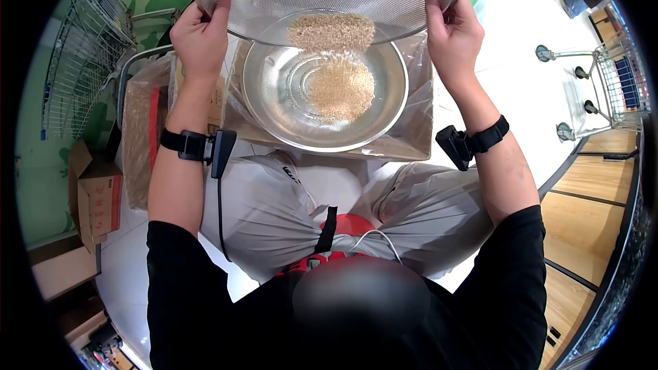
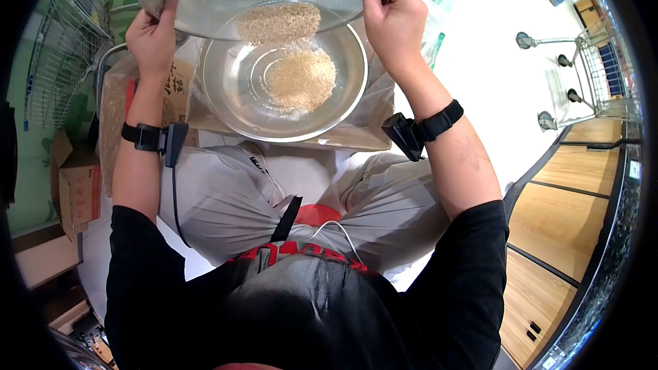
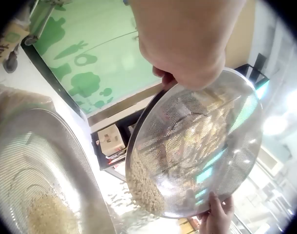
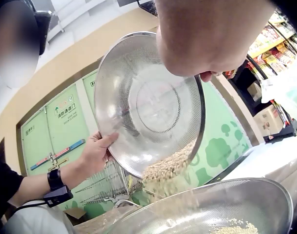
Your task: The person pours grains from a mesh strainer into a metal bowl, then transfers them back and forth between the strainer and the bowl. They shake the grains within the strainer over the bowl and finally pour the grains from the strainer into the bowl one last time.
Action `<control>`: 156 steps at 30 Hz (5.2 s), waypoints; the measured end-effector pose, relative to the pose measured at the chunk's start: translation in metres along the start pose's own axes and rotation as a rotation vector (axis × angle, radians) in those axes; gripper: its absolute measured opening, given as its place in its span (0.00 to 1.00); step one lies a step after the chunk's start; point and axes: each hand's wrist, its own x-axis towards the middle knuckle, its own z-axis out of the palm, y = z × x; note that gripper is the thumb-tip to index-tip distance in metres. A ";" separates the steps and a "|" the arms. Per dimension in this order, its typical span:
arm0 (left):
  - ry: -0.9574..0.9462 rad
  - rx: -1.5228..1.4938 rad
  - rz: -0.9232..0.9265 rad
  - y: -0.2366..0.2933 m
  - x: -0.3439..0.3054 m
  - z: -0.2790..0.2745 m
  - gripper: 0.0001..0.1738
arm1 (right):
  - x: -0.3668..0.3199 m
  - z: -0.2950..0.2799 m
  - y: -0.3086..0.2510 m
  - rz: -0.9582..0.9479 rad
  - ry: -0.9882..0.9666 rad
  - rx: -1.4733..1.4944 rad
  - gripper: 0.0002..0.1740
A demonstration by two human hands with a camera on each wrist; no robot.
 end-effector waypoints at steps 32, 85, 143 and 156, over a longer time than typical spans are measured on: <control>-0.018 0.141 0.574 0.023 0.007 -0.011 0.09 | 0.004 -0.015 -0.004 -0.068 -0.072 -0.037 0.12; -0.418 -0.196 -1.580 -0.055 -0.172 -0.055 0.20 | 0.009 -0.143 0.021 0.775 0.203 -0.111 0.12; -0.240 -0.319 -1.710 -0.057 -0.136 -0.080 0.24 | 0.012 -0.153 0.037 0.859 0.286 0.016 0.08; -0.198 -0.141 -1.512 -0.064 -0.133 -0.068 0.19 | 0.009 -0.154 0.043 0.876 0.300 -0.020 0.06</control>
